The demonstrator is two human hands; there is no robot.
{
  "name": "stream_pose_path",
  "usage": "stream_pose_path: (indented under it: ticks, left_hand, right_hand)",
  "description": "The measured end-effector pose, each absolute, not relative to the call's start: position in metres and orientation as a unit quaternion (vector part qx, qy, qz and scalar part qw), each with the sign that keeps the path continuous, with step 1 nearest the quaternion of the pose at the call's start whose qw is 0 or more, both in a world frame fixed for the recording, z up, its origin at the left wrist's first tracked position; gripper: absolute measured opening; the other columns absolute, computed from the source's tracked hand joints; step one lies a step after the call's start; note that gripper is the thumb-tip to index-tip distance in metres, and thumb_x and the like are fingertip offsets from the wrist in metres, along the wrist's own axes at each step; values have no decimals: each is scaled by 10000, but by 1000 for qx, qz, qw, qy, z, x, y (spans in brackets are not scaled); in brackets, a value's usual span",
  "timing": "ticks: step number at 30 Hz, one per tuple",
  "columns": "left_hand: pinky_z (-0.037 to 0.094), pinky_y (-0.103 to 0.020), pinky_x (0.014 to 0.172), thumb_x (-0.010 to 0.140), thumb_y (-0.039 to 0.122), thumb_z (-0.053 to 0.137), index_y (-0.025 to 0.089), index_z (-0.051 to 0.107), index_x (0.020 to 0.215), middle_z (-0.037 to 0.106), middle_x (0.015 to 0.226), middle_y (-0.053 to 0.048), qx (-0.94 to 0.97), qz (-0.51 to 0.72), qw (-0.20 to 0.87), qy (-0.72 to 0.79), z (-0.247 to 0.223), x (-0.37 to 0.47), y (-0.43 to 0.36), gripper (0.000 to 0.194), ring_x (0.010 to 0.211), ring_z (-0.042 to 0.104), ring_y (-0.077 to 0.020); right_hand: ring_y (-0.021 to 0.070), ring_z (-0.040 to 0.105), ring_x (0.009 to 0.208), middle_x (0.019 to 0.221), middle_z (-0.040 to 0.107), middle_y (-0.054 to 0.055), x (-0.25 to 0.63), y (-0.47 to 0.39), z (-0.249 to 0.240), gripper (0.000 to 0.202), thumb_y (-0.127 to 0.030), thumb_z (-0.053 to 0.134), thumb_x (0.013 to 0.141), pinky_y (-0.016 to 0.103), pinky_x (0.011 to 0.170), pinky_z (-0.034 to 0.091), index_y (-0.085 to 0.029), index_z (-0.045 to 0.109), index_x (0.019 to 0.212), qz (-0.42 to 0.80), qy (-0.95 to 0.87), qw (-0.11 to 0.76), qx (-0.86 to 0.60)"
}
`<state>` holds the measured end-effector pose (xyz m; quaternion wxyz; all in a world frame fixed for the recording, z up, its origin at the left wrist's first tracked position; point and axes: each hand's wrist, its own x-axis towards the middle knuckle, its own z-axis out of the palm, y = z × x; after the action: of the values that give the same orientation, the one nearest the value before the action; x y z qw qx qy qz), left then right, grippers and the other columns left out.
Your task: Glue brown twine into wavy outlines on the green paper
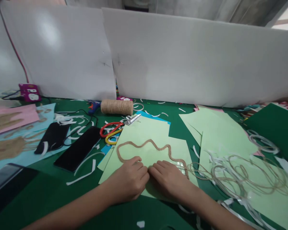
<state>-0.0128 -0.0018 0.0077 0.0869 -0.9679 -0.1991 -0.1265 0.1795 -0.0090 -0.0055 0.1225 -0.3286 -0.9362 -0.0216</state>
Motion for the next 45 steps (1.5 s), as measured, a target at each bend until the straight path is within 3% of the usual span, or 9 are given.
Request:
stream_pose_path:
  ticks: [3,12,20,36,45]
  left_hand:
    - [384,-346,685,817,84,423,152,536,716,493,660,-34,-967,-130,44,-216,7,-16,-1,166,645,413,-170]
    - [391,-341,736,833,70,415,133,578,1001,579,799,-53,-960,-136,-61,-236,6,-24,-1,242,775,493,-186]
    - [405,-335,762,840,64,396,150,604,967,606,818,-54,-945,-166,-103,-261,6,-24,1,258,792,520,-174]
    - [438,-314,750,822,54,389,156,582,1019,586,883,-65,-930,-143,-129,-313,6,-21,-5,294,848,525,-184]
    - [429,-311,728,809,54,413,173,597,1006,570,887,-57,-933,-134,-114,-314,5,-20,-6,294,839,516,-187]
  right_hand:
    - [159,425,619,688,516,12,184,-10,-5,115,-92,466,862,286,562,257,-178,486,789,10,-921,150,-358]
    - [150,461,657,729,536,19,194,-1,-5,159,-80,423,885,260,589,303,-179,533,828,49,-909,159,-383]
    - [166,493,754,843,576,36,197,2,-17,179,-91,449,894,269,627,332,-198,578,957,57,-906,174,-382]
    - [160,476,736,806,564,53,203,2,-8,195,-81,423,874,261,628,338,-166,588,933,95,-916,184,-343]
    - [169,468,756,794,551,60,202,0,-7,210,-71,404,853,278,654,377,-160,591,890,191,-890,217,-354]
